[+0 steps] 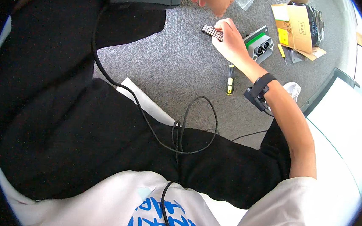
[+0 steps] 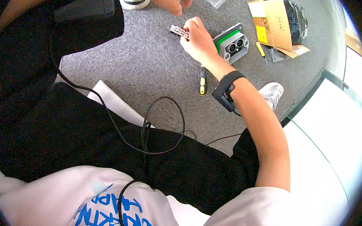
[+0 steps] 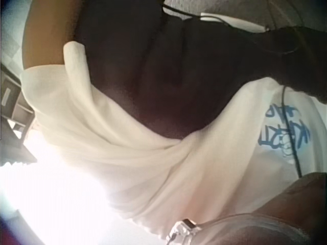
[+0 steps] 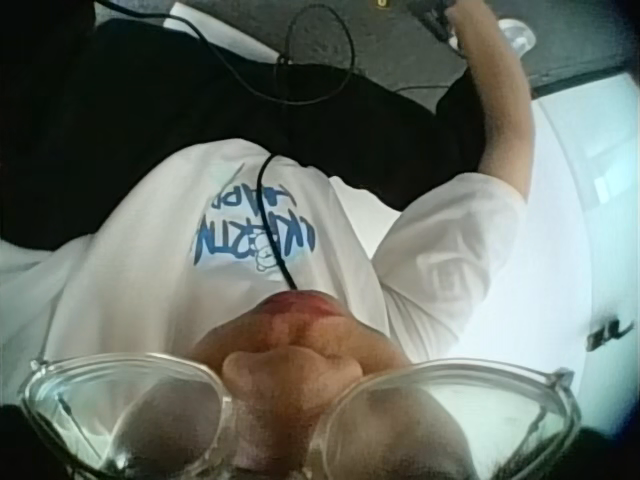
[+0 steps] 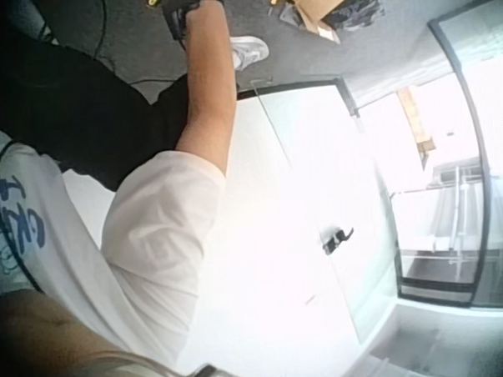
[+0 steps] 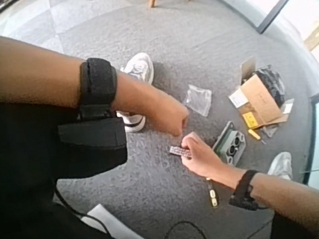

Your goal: The person uses a screwdriver to tighten screws on a metal component, then lifts and turns the object. They subsequently pick up a small plastic bag and begin removing small pins or connectors from it.

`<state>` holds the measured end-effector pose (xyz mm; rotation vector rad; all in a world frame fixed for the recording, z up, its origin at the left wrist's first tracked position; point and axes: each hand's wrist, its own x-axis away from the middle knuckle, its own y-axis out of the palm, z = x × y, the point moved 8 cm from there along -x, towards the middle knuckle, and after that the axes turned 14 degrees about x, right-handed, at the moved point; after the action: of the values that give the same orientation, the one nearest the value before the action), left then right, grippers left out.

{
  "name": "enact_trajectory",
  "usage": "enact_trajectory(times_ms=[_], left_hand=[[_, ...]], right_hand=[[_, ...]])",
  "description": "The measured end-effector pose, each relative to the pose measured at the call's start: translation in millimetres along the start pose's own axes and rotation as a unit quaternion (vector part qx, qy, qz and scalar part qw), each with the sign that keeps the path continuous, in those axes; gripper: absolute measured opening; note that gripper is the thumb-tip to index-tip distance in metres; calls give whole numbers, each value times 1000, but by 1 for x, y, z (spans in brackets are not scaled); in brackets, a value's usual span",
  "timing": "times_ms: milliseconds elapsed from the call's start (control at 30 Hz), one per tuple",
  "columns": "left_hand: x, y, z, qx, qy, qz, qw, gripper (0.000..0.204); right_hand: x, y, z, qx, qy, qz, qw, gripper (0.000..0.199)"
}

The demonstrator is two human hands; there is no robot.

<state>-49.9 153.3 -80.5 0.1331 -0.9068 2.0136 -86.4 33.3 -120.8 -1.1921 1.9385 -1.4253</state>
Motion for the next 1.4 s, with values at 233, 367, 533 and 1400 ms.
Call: enact_trajectory(times_ms=[233, 367, 533, 1400], left_hand=[[8, -3, 0, -14, -21, 2, 1000, 35], [14, -1, 7, 5, 0, -28, 1000, 36], [25, -6, 10, 15, -59, -49, 997, 35], [2, -4, 5, 42, -34, -59, 997, 38]], right_hand=[[0, -1, -7, 50, -19, 1, 999, 30], [-3, -2, -11, 69, -25, -31, 997, 35], [-14, -38, -8, 154, 16, 38, 987, 45], [-56, -92, 109, 80, 78, 127, 986, 25]])
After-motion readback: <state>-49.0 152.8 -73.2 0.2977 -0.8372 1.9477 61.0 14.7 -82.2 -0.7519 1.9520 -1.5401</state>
